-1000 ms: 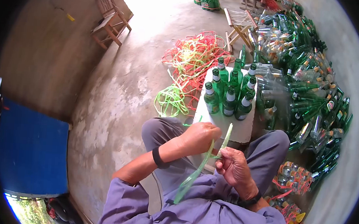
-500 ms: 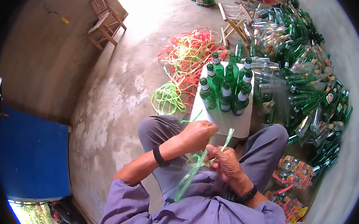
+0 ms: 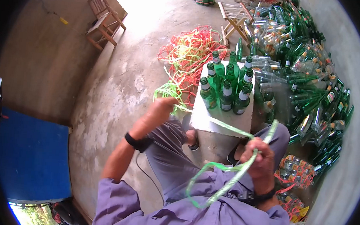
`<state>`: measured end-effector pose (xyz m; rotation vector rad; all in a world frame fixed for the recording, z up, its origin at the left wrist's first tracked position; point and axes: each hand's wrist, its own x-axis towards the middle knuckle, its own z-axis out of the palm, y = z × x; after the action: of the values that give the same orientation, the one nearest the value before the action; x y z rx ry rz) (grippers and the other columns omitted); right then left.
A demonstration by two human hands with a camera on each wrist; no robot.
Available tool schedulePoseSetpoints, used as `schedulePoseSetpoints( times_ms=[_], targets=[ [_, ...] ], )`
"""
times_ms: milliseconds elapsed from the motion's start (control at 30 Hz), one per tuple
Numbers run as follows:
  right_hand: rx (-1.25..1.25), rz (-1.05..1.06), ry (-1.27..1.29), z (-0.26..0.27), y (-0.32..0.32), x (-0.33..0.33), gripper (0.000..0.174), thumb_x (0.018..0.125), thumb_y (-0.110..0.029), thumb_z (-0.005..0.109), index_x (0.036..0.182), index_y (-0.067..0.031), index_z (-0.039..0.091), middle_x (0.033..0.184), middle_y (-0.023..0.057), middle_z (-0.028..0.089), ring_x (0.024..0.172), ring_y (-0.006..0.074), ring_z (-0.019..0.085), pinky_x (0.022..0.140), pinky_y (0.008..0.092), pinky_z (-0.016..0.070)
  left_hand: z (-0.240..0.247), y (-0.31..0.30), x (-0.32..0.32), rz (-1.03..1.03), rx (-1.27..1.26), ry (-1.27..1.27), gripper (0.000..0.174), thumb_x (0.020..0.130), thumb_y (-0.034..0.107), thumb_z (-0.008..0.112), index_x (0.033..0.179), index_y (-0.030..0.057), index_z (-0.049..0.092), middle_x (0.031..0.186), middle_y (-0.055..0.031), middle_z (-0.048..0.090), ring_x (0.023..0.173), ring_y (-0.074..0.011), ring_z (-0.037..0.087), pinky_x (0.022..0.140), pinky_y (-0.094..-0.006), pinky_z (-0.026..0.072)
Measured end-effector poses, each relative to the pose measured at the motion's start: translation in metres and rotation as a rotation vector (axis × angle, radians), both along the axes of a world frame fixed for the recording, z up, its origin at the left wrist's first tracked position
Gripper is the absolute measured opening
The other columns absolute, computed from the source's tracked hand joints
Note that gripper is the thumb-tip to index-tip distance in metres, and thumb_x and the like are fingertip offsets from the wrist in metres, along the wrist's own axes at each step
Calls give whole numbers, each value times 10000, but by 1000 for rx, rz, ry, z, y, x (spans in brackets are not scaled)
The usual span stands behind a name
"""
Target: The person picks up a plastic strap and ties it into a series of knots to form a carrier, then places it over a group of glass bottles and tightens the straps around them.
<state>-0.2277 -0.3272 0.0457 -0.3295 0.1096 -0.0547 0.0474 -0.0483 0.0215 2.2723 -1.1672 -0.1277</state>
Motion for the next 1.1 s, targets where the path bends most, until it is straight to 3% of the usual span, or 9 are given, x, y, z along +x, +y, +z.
schedulePoseSetpoints(
  times_ms=[167,333,400,567,600,767,833,900,1100],
  targets=[
    [26,-135,-260,18,-62,-21,241,997,-160,438,892,23,556,544,-38,410,416,44,299,404,237,248,9,85,66,429,-48,81,234,771,-31,625,983,32,701,708,-77,638,688,-102,582,648,-281,484],
    [146,-409,-266,32,-103,-41,173,995,-149,485,902,-6,512,580,-46,351,463,41,280,408,241,234,1,149,97,671,27,-97,204,786,26,600,951,42,718,778,-106,708,707,-177,650,671,-302,492],
    [119,-389,-285,38,-117,-45,167,1002,-140,480,928,5,515,569,-28,368,441,51,299,404,238,241,-7,168,108,800,76,-70,215,782,102,609,957,94,733,824,-183,698,789,-333,683,707,-412,518],
    [70,-404,-219,33,-106,-44,189,1016,-136,453,937,19,526,566,-17,388,409,56,309,401,235,248,30,159,169,695,35,-260,258,839,68,493,942,5,721,712,-90,688,602,-120,608,576,-293,492],
    [88,-402,-205,32,-100,-41,203,1021,-146,449,942,23,527,569,-17,388,411,56,312,409,237,255,68,140,173,519,-368,-11,226,846,61,513,912,1,720,727,-75,681,649,-95,590,598,-265,495],
    [109,-345,-230,25,-78,-28,238,1027,-170,436,945,30,536,566,-19,396,411,52,314,420,238,256,208,74,168,347,-1076,-34,207,893,-46,491,1028,-69,646,954,-125,680,794,-196,666,751,-293,550],
    [102,-314,-230,20,-70,-25,250,1030,-177,430,941,34,533,563,-20,395,413,52,314,420,238,256,210,69,163,405,-1146,-187,183,926,-30,510,1060,-82,622,1006,-147,673,843,-215,676,794,-309,560],
    [111,-306,-212,17,-69,-25,254,1030,-181,430,939,35,527,564,-20,392,417,50,316,416,236,254,182,74,166,532,-826,276,160,966,10,523,1066,-69,619,1004,-161,675,925,-248,687,808,-332,564],
    [38,-299,-209,18,-95,-40,204,1023,-181,456,940,-1,504,590,-20,379,448,60,310,486,261,287,205,86,147,484,-1107,179,231,1013,55,439,1112,-85,594,1048,-215,676,934,-301,701,821,-368,597]
  ],
)
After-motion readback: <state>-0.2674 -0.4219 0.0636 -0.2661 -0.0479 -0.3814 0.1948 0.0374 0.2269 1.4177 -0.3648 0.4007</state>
